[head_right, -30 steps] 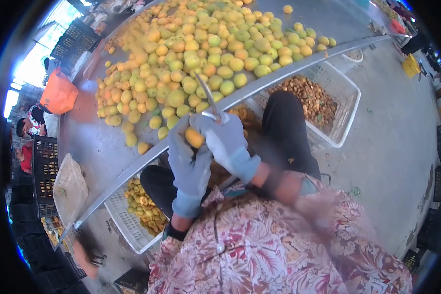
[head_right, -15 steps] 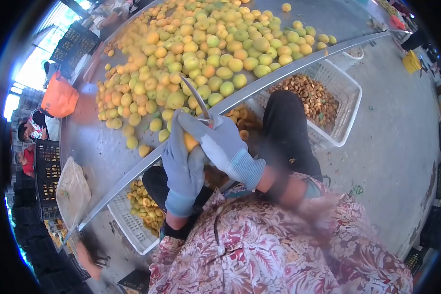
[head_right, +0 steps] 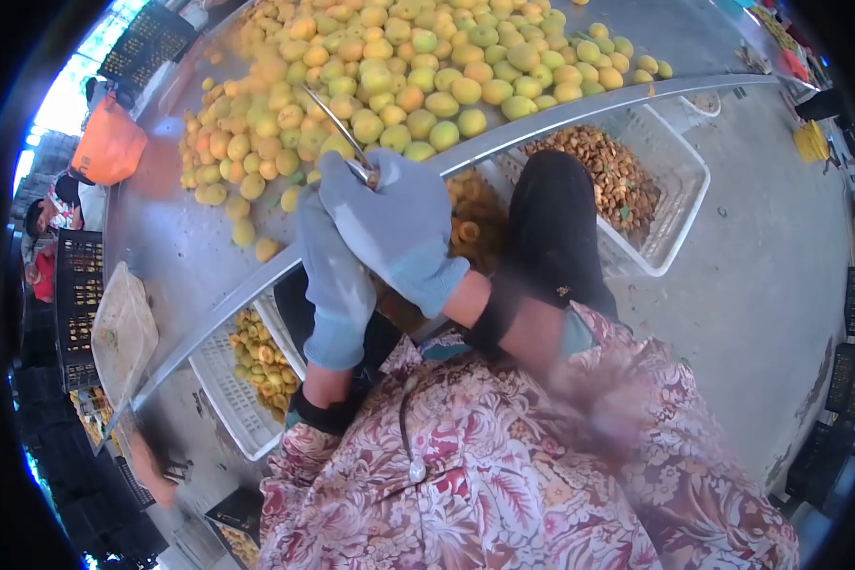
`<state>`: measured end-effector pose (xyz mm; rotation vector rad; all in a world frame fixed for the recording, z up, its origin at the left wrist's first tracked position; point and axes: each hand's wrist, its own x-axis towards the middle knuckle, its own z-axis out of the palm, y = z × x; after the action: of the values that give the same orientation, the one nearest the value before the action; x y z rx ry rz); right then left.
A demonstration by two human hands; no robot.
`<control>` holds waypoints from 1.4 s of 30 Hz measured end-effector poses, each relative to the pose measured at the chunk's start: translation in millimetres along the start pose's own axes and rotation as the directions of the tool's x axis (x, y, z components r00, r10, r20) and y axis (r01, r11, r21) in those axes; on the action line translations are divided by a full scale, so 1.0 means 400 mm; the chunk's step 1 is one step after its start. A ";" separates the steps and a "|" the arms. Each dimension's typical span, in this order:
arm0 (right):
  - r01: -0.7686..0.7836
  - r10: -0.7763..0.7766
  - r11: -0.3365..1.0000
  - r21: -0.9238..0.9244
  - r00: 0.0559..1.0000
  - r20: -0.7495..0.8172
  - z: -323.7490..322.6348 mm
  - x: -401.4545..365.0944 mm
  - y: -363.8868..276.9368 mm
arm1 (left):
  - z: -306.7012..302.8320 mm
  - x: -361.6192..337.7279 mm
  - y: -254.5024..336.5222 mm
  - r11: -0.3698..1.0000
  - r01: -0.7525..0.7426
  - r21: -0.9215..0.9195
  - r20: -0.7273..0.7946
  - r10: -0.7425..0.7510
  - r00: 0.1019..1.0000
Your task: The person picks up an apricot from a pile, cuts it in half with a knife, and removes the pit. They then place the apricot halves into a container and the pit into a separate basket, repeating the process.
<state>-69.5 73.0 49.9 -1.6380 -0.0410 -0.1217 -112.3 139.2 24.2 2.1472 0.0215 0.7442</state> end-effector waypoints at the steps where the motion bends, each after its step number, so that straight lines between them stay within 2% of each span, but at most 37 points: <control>1: 0.000 0.000 0.998 -0.059 1.000 -0.008 -0.002 0.003 -0.005 | -0.005 0.009 0.013 0.942 0.191 -0.275 0.062 -0.181 0.982; 2: -0.004 0.004 0.998 -0.068 1.000 0.001 -0.003 0.011 -0.007 | -0.005 0.020 0.013 0.776 0.363 -0.515 0.161 -0.328 0.931; 3: 0.059 -0.063 0.990 -0.128 0.998 -0.026 -0.002 0.013 -0.005 | -0.005 0.033 0.003 0.991 -0.125 0.043 -0.005 0.125 0.992; 4: 0.116 -0.126 0.975 -0.188 0.991 -0.042 -0.002 0.007 -0.003 | -0.002 0.026 0.009 0.994 -0.102 0.045 -0.006 0.102 0.995; 5: 0.112 -0.120 0.974 -0.195 0.992 -0.031 -0.005 0.006 -0.005 | 0.005 0.026 0.022 0.899 0.251 -0.359 0.015 -0.263 0.965; 6: 0.060 -0.061 0.971 -0.230 0.998 0.006 -0.008 0.008 -0.008 | 0.007 0.030 0.037 0.538 0.503 -0.677 0.167 -0.553 0.816; 7: 0.006 0.005 0.963 -0.268 0.999 0.040 -0.011 0.008 -0.005 | 0.007 0.022 0.033 0.529 0.506 -0.681 0.162 -0.565 0.809; 9: -0.056 0.084 0.967 -0.248 0.991 0.102 -0.006 0.001 0.026 | -0.017 0.011 0.020 0.512 0.606 -0.609 0.272 -0.583 0.766; 10: -0.090 0.124 0.971 -0.223 0.982 0.145 -0.003 0.015 0.034 | -0.012 0.020 -0.004 0.528 0.592 -0.609 0.262 -0.570 0.778; 11: -0.106 0.122 0.989 -0.105 0.980 0.155 0.000 0.022 0.039 | -0.002 0.021 -0.045 0.937 0.193 -0.292 0.000 -0.202 0.979; 12: -0.097 0.110 0.992 -0.086 0.981 0.163 -0.001 0.025 0.027 | -0.012 0.039 -0.047 0.948 -0.267 0.170 -0.069 0.282 0.957; 13: -0.252 0.213 0.960 0.122 0.940 0.267 -0.010 0.027 0.012 | -0.017 0.041 -0.031 0.929 -0.216 0.301 -0.091 0.253 0.963; 14: -0.407 0.280 0.863 0.301 0.879 0.385 -0.024 0.029 -0.006 | -0.016 0.044 -0.020 0.924 -0.231 0.305 -0.092 0.270 0.959; 15: -0.513 0.353 0.798 0.318 0.824 0.444 -0.044 0.021 -0.038 | -0.010 0.048 -0.013 0.988 -0.095 0.123 -0.120 0.110 0.987; 16: -0.505 0.349 0.799 0.325 0.831 0.434 -0.043 0.017 -0.035 | -0.005 0.047 -0.009 0.996 0.056 -0.068 -0.109 -0.063 0.992; 18: -0.424 0.324 0.812 0.402 0.899 0.294 -0.033 0.006 -0.013 | 0.005 0.041 -0.011 0.994 0.084 -0.070 -0.077 -0.090 0.993; 21: -0.397 0.299 0.829 0.394 0.910 0.288 -0.034 0.010 0.006 | 0.012 0.037 0.000 0.990 0.095 -0.101 -0.084 -0.103 0.991; 23: -0.389 0.296 0.821 0.418 0.916 0.270 -0.031 0.013 0.007 | -0.002 0.037 0.021 0.976 0.216 -0.025 0.064 -0.214 0.975; 24: -0.388 0.302 0.813 0.435 0.918 0.256 -0.031 0.012 0.008 | 0.003 0.026 0.009 0.977 0.214 -0.024 0.063 -0.212 0.975; 25: -0.384 0.297 0.812 0.439 0.920 0.255 -0.031 0.011 0.011 | 0.012 0.016 -0.012 0.999 0.010 0.034 -0.055 -0.008 0.998; 26: -0.428 0.326 0.769 0.474 0.901 0.284 -0.031 0.012 0.014 | 0.021 0.013 -0.031 0.975 -0.193 0.112 -0.156 0.209 0.965; 28: -0.479 0.363 0.718 0.505 0.877 0.316 -0.035 -0.001 0.014 | 0.004 0.008 -0.024 0.968 -0.202 0.148 -0.111 0.219 0.969; 30: -0.561 0.413 0.536 0.631 0.826 0.384 -0.033 -0.007 0.002 | -0.009 0.009 -0.026 0.959 -0.210 0.187 -0.073 0.227 0.971; 31: -0.557 0.410 0.537 0.634 0.829 0.381 -0.035 -0.007 -0.003 | -0.012 0.013 -0.028 0.987 -0.110 0.115 -0.022 0.113 0.993; 32: -0.502 0.403 0.710 0.493 0.864 0.301 -0.036 -0.007 -0.007 | -0.014 0.015 -0.028 0.999 -0.001 0.048 0.037 -0.001 0.999; 33: -0.423 0.367 0.846 0.324 0.904 0.221 -0.036 0.000 -0.012 | -0.014 0.030 -0.014 0.999 -0.014 0.045 0.035 0.013 0.999; 35: -0.431 0.363 0.820 0.377 0.900 0.240 -0.034 0.007 -0.013 | -0.015 0.040 0.023 0.985 0.172 0.001 0.091 -0.171 0.981; 36: -0.437 0.356 0.790 0.430 0.898 0.260 -0.031 0.011 -0.013 | -0.011 0.039 0.019 0.985 0.171 -0.001 0.090 -0.170 0.981; 38: -0.395 0.320 0.805 0.443 0.917 0.237 -0.021 0.010 -0.011 | -0.001 0.034 0.003 0.994 0.009 0.108 -0.060 -0.002 0.998; 39: -0.355 0.286 0.817 0.454 0.934 0.215 -0.016 0.007 -0.012 | -0.003 0.034 0.011 0.994 0.010 0.110 -0.061 -0.003 0.998; 40: -0.358 0.289 0.815 0.455 0.933 0.216 -0.010 0.002 -0.017 | -0.009 0.035 0.027 0.997 0.070 -0.026 -0.063 -0.071 0.995; 41: -0.265 0.223 0.874 0.408 0.964 0.148 -0.005 -0.002 -0.025 | -0.013 0.036 0.034 0.979 0.128 -0.162 -0.057 -0.139 0.989; 42: -0.171 0.150 0.921 0.350 0.985 0.087 -0.003 -0.005 -0.029 | -0.007 0.034 0.024 0.978 0.132 -0.161 -0.056 -0.143 0.988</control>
<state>-72.8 72.7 61.4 -1.2747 0.0263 0.0582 -104.9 138.6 39.3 1.9491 0.1414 0.7129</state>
